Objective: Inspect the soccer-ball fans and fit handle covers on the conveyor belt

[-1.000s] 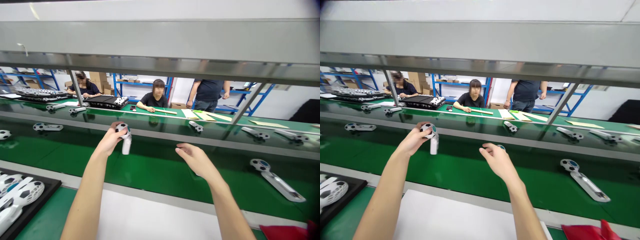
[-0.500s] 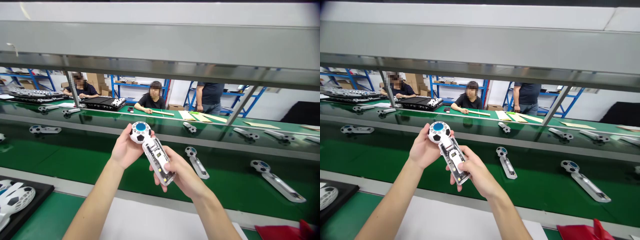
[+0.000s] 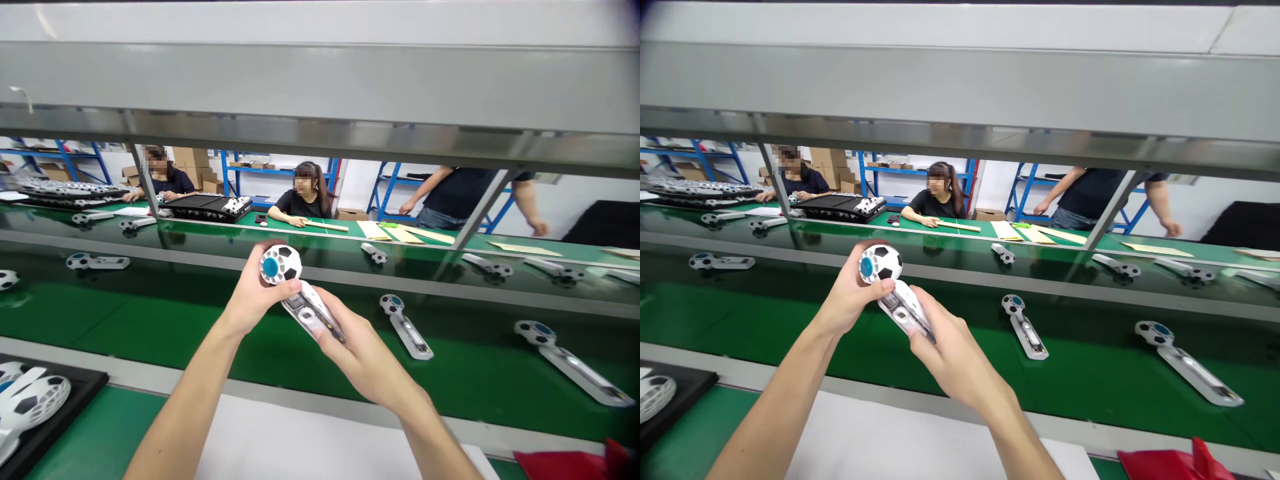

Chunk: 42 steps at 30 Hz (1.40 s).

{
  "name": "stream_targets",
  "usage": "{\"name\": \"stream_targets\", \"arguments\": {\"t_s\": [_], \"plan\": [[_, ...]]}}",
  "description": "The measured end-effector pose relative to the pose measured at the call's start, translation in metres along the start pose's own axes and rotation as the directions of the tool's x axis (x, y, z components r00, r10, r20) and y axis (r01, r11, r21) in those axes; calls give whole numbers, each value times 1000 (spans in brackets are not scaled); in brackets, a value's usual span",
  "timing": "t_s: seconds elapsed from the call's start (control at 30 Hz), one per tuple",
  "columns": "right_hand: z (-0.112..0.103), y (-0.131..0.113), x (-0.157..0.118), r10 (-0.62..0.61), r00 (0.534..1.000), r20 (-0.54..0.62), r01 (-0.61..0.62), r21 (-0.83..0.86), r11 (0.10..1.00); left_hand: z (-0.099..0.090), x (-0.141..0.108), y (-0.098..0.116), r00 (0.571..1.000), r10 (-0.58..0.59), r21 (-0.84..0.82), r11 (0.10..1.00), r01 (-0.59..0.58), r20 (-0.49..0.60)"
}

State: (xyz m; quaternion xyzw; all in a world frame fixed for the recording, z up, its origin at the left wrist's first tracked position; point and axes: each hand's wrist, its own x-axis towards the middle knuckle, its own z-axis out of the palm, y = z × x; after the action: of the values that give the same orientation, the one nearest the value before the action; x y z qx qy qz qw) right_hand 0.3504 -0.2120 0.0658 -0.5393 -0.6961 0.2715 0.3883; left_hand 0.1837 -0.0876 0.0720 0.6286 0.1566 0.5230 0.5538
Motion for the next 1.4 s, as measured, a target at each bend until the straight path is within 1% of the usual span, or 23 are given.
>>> {"name": "stream_targets", "arguments": {"t_s": [0.07, 0.17, 0.33, 0.43, 0.57, 0.67, 0.73, 0.8, 0.87, 0.9, 1.0, 1.17, 1.27, 1.4], "plan": [[1, 1, 1, -14, 1000, -10, 14, -20, 1000, 1, 0, -1, 999, 53, 19, 998, -53, -3], [4, 6, 3, 1, 1000, -22, -1, -14, 1000, 4, 1, -2, 995, 96, 62, 994, -94, -32], [11, 11, 5, 59, 998, -34, -56, 93, 994, 8, 1, -3, 987, 142, 167, 978, -129, -70], [13, 12, 6, 72, 997, -13, -67, 236, 969, 7, 0, -1, 993, 105, 175, 980, -93, -58], [16, 15, 8, 66, 998, -11, -53, 470, 881, 10, -2, 2, 999, 35, 57, 998, -36, 14], [18, 16, 8, 51, 997, -50, -13, 576, 818, 17, -4, 0, 996, -7, -13, 1000, 9, 89], [16, 16, 7, 39, 998, -51, 0, 609, 793, 22, -6, -1, 992, -44, -37, 998, 49, 120], [14, 13, 5, 25, 1000, 6, -23, 637, 770, 25, -7, -2, 990, -78, -50, 995, 84, 116], [12, 10, 3, 3, 997, 72, -50, 658, 751, 26, -7, -2, 992, -86, -57, 994, 91, 97], [11, 9, 2, -7, 996, 87, -52, 661, 749, 27, -7, -2, 992, -84, -60, 994, 89, 90], [12, 7, 1, -26, 998, 62, -21, 655, 756, 28, -7, 0, 994, -63, -71, 995, 69, 86], [17, 9, 2, -1, 1000, 27, -18, 691, 723, 30, -7, 0, 997, -57, -61, 996, 60, 47], [20, 11, 3, 15, 1000, -14, -2, 692, 722, 30, -8, 2, 996, -60, -66, 996, 64, 61], [21, 12, 6, 34, 999, -31, -2, 716, 698, 29, -10, 5, 992, -99, -28, 994, 101, 81]]}}
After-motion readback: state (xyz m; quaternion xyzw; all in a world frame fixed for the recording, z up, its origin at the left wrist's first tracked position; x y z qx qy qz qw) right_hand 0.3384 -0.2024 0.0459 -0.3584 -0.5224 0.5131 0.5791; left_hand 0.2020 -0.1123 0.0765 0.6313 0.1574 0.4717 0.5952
